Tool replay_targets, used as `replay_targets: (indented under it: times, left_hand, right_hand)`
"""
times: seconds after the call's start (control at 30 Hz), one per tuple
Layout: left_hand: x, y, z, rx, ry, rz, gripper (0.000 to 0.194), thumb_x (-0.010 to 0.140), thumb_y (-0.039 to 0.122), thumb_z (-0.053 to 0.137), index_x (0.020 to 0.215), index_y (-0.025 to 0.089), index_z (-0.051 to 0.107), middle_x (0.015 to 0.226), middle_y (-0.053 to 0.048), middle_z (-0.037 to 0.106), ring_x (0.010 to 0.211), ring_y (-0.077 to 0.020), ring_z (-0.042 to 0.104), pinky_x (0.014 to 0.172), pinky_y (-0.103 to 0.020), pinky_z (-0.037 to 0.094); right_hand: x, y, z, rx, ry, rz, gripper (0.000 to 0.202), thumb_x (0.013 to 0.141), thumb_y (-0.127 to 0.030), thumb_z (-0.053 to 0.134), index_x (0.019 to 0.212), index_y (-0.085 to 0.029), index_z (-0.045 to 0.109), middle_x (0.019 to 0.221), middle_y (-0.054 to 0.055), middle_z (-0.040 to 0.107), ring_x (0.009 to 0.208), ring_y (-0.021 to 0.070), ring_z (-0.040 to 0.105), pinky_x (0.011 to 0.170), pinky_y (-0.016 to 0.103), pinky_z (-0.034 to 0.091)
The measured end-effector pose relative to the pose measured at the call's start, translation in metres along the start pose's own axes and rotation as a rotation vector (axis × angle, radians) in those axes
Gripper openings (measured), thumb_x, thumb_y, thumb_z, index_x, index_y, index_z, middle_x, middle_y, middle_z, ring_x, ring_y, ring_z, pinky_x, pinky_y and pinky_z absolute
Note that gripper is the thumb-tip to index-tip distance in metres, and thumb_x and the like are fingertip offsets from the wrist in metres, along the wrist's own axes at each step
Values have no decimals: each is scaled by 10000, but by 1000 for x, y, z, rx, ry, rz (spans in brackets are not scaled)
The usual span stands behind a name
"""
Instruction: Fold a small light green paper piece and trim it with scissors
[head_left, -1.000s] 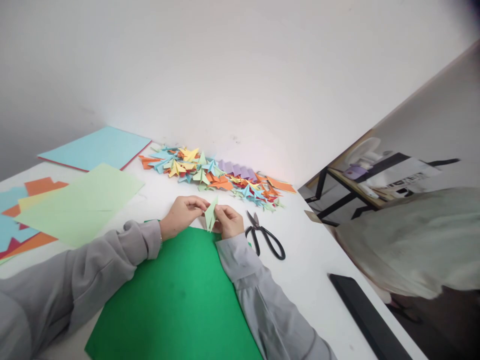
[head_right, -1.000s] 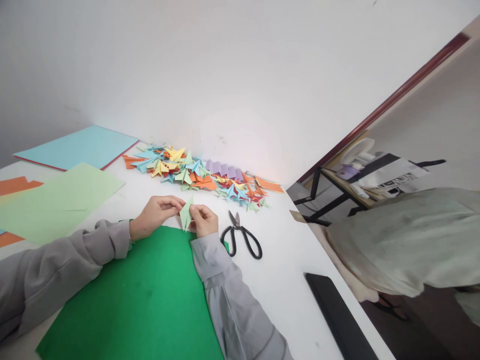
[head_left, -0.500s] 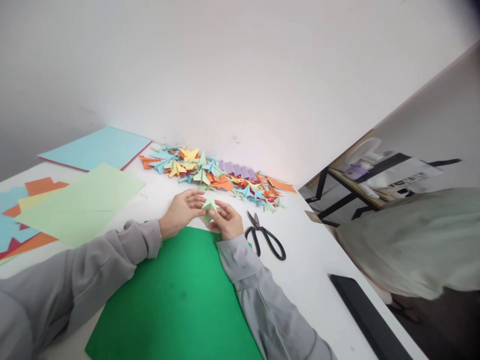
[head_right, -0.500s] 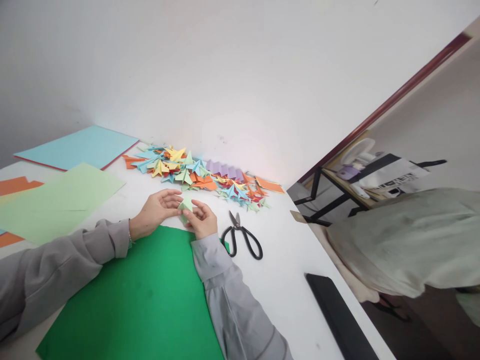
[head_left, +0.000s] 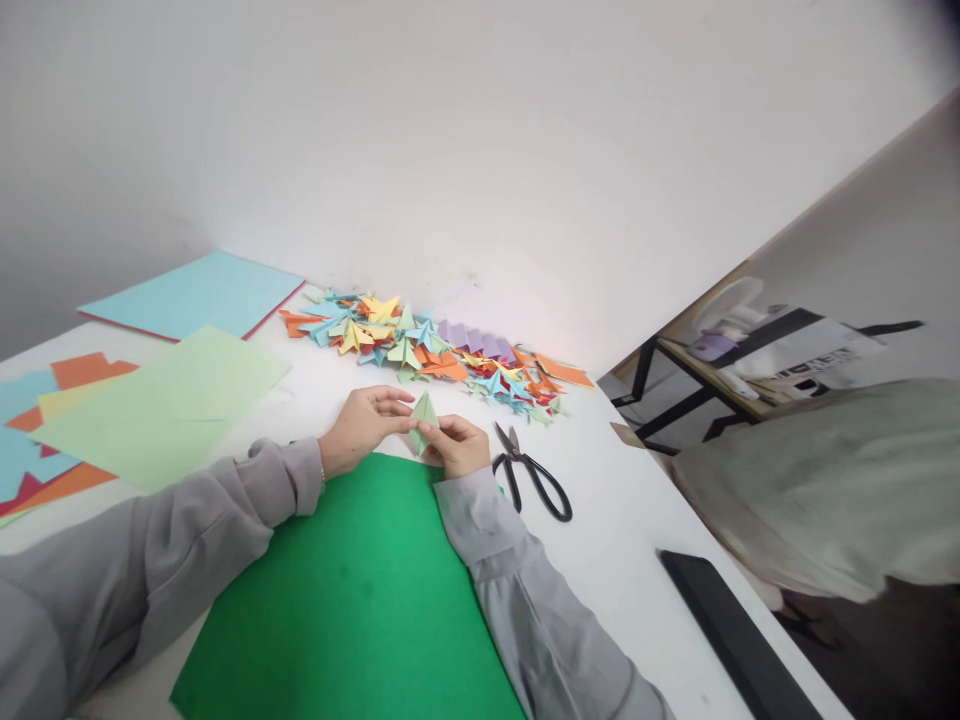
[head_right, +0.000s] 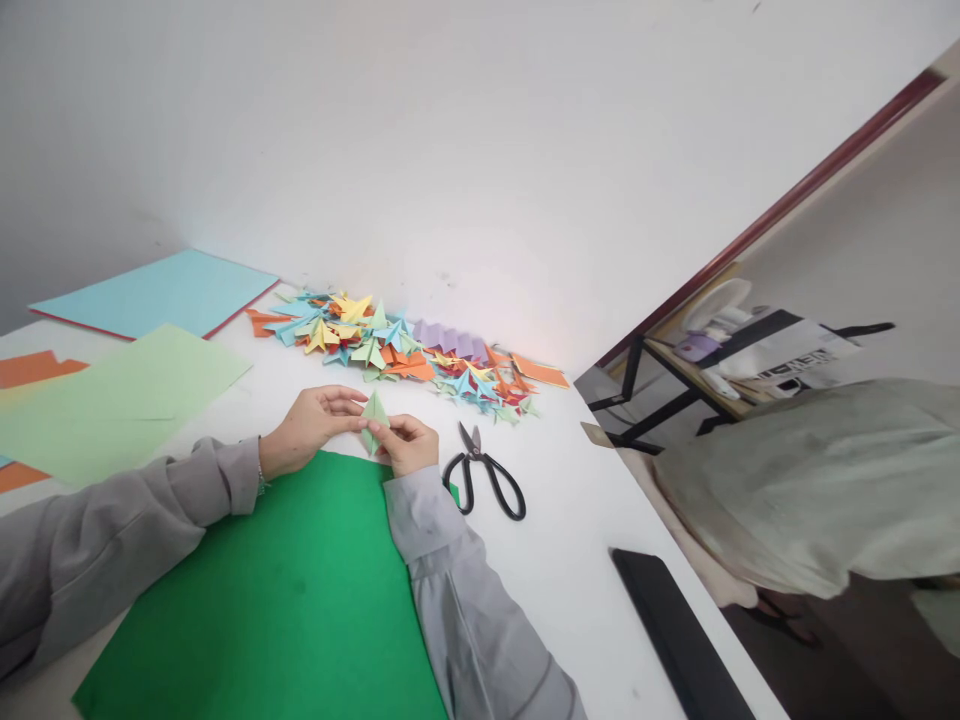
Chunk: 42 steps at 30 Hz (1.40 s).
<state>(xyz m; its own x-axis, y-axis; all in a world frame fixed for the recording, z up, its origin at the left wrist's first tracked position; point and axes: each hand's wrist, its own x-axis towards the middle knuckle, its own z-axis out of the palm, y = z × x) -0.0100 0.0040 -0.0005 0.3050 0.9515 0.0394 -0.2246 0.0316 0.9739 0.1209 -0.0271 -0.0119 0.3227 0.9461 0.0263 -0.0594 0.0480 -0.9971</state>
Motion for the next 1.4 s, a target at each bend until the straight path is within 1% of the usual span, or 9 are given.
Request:
replay_targets:
  times: [0.2, 0.43, 0.67, 0.83, 0.93, 1.03, 1.13, 1.27, 1.4]
  left_hand:
    - [-1, 0, -1, 11, -10, -1, 378, 488, 207, 729, 819, 97, 582, 593, -4, 602, 555, -99, 556, 591, -248, 441]
    - [0, -1, 2, 32, -34, -36, 304, 505, 201, 718, 753, 97, 577, 631, -17, 607, 561, -104, 566, 593, -264, 461]
    - [0, -1, 1, 11, 10, -9, 289, 486, 175, 725, 725, 98, 582, 572, 9, 590, 518, -86, 546, 563, -239, 452]
    - [0, -3, 1, -6, 3, -35, 290, 488, 169, 721, 732, 97, 583, 571, 7, 595, 513, -92, 553, 564, -249, 458]
    - [0, -2, 2, -2, -14, -45, 304, 489, 191, 723, 742, 96, 585, 570, 2, 597, 515, -99, 555, 567, -259, 461]
    - [-1, 0, 4, 3, -24, -22, 311, 493, 235, 724, 742, 97, 598, 625, -16, 615, 563, -108, 560, 588, -262, 461]
    - [-1, 2, 4, -1, -21, 24, 288, 492, 257, 722, 710, 103, 614, 660, -20, 623, 607, -107, 553, 603, -244, 445]
    - [-1, 2, 2, 40, -43, 55, 208, 521, 271, 699, 622, 103, 627, 576, -9, 599, 556, -92, 513, 556, -222, 404]
    - [0, -1, 0, 6, -31, 5, 194, 514, 273, 698, 585, 110, 620, 527, 3, 571, 501, -79, 471, 504, -217, 369]
  right_hand:
    - [2, 2, -1, 29, -15, 14, 265, 411, -336, 762, 483, -150, 587, 345, -54, 503, 301, 65, 405, 305, 184, 303]
    - [4, 4, -3, 50, -27, 28, 294, 378, -344, 771, 475, -151, 572, 346, -59, 489, 298, 66, 392, 301, 192, 288]
    - [8, 9, -5, 49, -44, 65, 305, 464, -424, 719, 549, -151, 613, 368, -42, 515, 309, 75, 431, 310, 190, 317]
    - [8, 9, -7, 2, -50, 35, 311, 481, -423, 713, 486, -152, 561, 314, -50, 480, 267, 61, 377, 286, 180, 288]
    - [6, 6, -6, 7, -39, 34, 327, 473, -424, 715, 469, -161, 521, 314, -55, 471, 268, 66, 381, 280, 181, 281]
    - [4, 4, -5, 13, -46, 15, 334, 476, -420, 711, 466, -168, 492, 323, -66, 451, 275, 61, 365, 282, 181, 269]
    - [1, 3, -3, -24, -88, -30, 322, 484, -401, 709, 454, -166, 491, 338, -77, 420, 295, 49, 345, 304, 181, 272]
    - [-2, 3, -1, -78, -127, -59, 303, 481, -389, 710, 451, -159, 515, 365, -70, 431, 333, 51, 360, 350, 193, 297]
    - [-3, 3, -1, -90, -129, -48, 292, 479, -385, 713, 453, -162, 527, 360, -69, 435, 336, 52, 355, 360, 199, 289]
